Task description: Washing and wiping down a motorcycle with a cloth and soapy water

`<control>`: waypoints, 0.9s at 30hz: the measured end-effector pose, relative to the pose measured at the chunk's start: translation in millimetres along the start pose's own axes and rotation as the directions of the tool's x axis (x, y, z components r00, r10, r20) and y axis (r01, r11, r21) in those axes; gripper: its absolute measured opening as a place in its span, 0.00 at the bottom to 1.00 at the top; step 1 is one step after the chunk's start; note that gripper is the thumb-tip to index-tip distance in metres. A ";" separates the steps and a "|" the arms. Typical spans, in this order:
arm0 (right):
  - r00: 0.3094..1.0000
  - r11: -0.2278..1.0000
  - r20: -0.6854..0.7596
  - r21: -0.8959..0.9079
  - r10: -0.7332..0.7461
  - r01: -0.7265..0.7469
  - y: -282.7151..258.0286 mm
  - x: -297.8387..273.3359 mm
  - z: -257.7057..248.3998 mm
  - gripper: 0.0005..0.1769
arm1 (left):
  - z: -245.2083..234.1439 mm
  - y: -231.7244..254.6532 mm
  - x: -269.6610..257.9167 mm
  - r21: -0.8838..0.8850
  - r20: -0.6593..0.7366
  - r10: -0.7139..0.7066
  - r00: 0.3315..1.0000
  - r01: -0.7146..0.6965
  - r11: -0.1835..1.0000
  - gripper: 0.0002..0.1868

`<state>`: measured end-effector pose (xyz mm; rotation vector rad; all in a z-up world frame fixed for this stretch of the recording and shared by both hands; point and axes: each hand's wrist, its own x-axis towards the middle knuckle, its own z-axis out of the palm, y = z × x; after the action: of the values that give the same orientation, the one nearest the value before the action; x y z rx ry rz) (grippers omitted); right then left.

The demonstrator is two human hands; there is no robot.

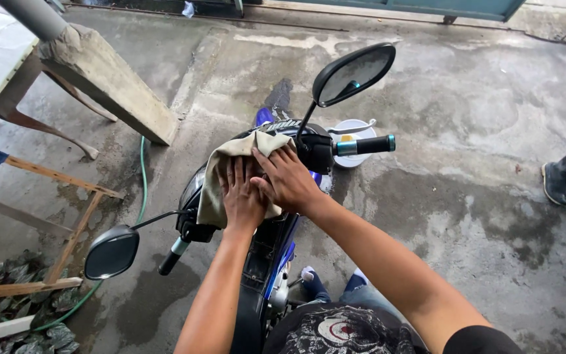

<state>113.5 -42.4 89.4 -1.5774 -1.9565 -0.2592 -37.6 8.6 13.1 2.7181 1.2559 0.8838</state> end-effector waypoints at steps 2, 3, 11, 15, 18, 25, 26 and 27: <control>1.000 1.000 0.005 -0.010 -0.005 0.005 -3.6 -5.6 -5.5 0.39 | 3.0 -1.2 -7.4 0.002 0.059 -0.021 0.998 0.021 1.000 0.32; 1.000 1.000 0.011 -0.017 -0.019 0.020 -4.1 -6.7 -7.6 0.40 | 5.3 -2.3 -9.8 0.008 0.112 -0.049 0.993 0.048 0.999 0.34; 0.996 0.998 0.085 -0.041 0.041 -0.038 -25.9 -34.2 -13.4 0.42 | 7.3 11.9 -44.1 -0.025 -0.026 0.005 1.000 -0.006 1.000 0.35; 0.995 1.000 0.096 -0.021 -0.001 0.003 -14.0 -16.3 -7.3 0.41 | 4.5 14.1 -22.6 0.002 -0.080 -0.045 0.996 0.045 0.999 0.33; 0.998 1.000 0.052 0.005 -0.026 0.026 -1.3 9.0 10.5 0.39 | 18.5 -7.2 -2.2 0.075 -0.138 0.014 0.990 -0.004 0.997 0.32; 0.998 0.995 0.027 -0.083 -0.055 0.057 -13.9 -9.3 -5.9 0.40 | 32.3 -12.5 -26.2 0.142 -0.156 0.093 0.983 -0.071 0.987 0.30; 0.998 0.996 0.030 -0.074 -0.050 0.052 -16.2 -18.9 -5.9 0.41 | 23.5 -0.7 -34.3 0.053 -0.126 0.028 0.992 -0.022 0.998 0.33; 0.999 0.996 0.023 -0.070 -0.047 0.048 -15.6 -23.1 -4.7 0.41 | 16.1 7.9 -34.8 -0.032 -0.100 -0.024 0.995 0.021 0.999 0.35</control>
<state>102.9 -67.9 83.5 -1.5854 -2.0229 -0.3353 -42.1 -18.0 -15.3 2.6610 1.2750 1.0401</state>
